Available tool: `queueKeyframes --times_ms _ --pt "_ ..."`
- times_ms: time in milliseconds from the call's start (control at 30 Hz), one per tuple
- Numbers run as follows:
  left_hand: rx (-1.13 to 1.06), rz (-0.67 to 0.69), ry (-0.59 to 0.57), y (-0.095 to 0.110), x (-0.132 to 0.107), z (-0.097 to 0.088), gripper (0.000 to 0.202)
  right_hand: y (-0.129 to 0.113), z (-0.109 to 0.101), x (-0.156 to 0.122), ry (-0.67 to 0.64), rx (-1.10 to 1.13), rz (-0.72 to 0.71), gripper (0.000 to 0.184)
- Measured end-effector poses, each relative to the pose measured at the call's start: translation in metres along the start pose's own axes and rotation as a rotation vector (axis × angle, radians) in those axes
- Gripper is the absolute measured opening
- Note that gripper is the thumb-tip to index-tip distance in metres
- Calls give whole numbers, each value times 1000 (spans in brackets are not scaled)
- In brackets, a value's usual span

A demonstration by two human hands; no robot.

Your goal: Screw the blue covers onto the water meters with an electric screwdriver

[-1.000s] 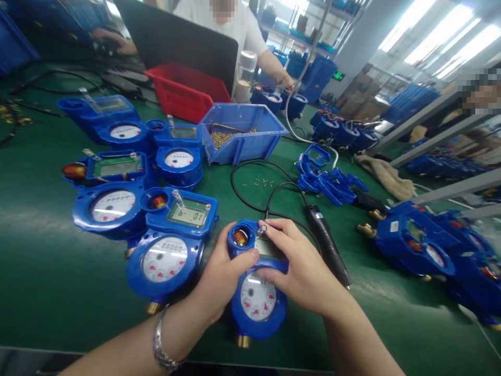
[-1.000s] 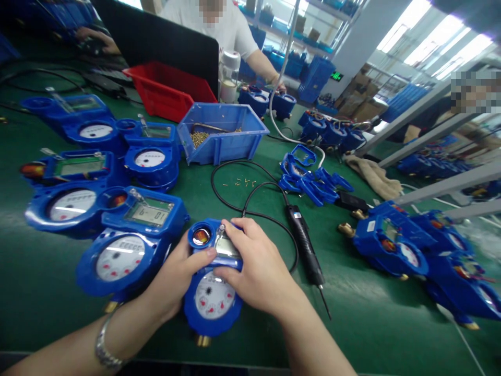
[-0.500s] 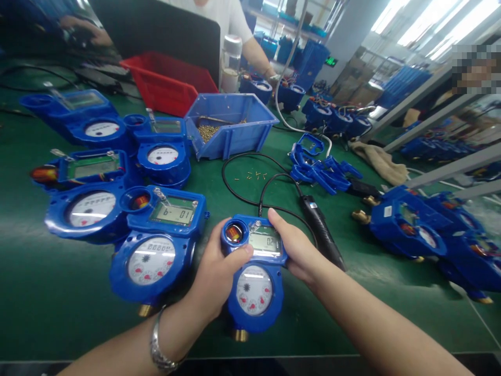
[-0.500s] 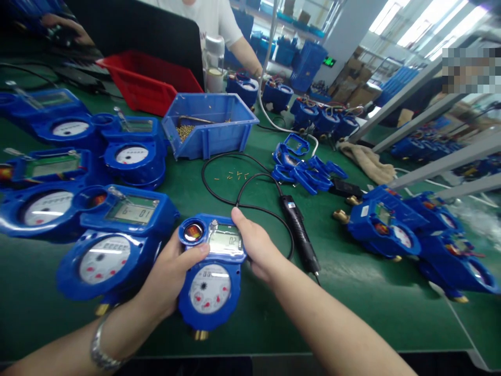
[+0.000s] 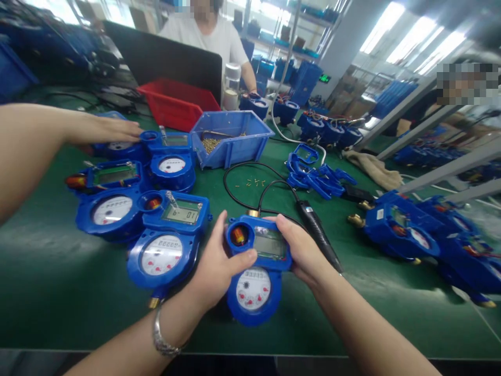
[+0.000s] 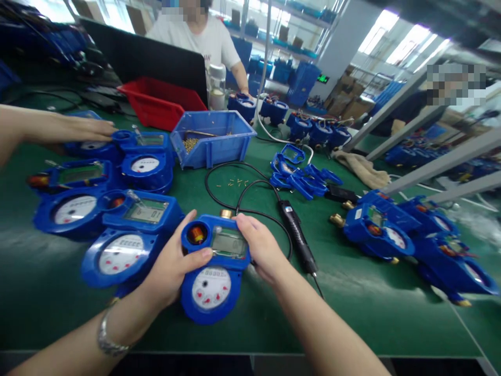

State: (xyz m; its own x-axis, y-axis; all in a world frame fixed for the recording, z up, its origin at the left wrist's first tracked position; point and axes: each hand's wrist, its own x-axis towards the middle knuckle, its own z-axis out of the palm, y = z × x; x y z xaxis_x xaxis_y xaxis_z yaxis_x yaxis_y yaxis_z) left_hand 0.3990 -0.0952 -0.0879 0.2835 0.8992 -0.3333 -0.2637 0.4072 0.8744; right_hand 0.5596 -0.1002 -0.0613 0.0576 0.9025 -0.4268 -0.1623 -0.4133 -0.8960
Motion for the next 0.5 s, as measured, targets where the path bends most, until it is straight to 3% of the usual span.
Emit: queueKeyframes --times_ms 67,133,200,267,400,500 --pt "210 191 -69 7 -8 -6 108 -14 -12 -17 -74 -165 -147 75" --pt "420 422 -151 10 -15 -12 107 -25 -24 -34 -171 -477 -348 88" --pt "558 631 -249 6 -17 -18 105 -29 -31 -47 -231 -804 -531 85" --pt "633 768 -298 -4 -14 -24 92 -22 -33 -53 -199 -981 -662 76" --pt "706 829 -261 -25 0 -34 60 10 -30 -49 -55 -1110 -879 70" --pt "759 787 -229 -38 3 -36 52 31 -30 -44 29 -1158 -966 74"
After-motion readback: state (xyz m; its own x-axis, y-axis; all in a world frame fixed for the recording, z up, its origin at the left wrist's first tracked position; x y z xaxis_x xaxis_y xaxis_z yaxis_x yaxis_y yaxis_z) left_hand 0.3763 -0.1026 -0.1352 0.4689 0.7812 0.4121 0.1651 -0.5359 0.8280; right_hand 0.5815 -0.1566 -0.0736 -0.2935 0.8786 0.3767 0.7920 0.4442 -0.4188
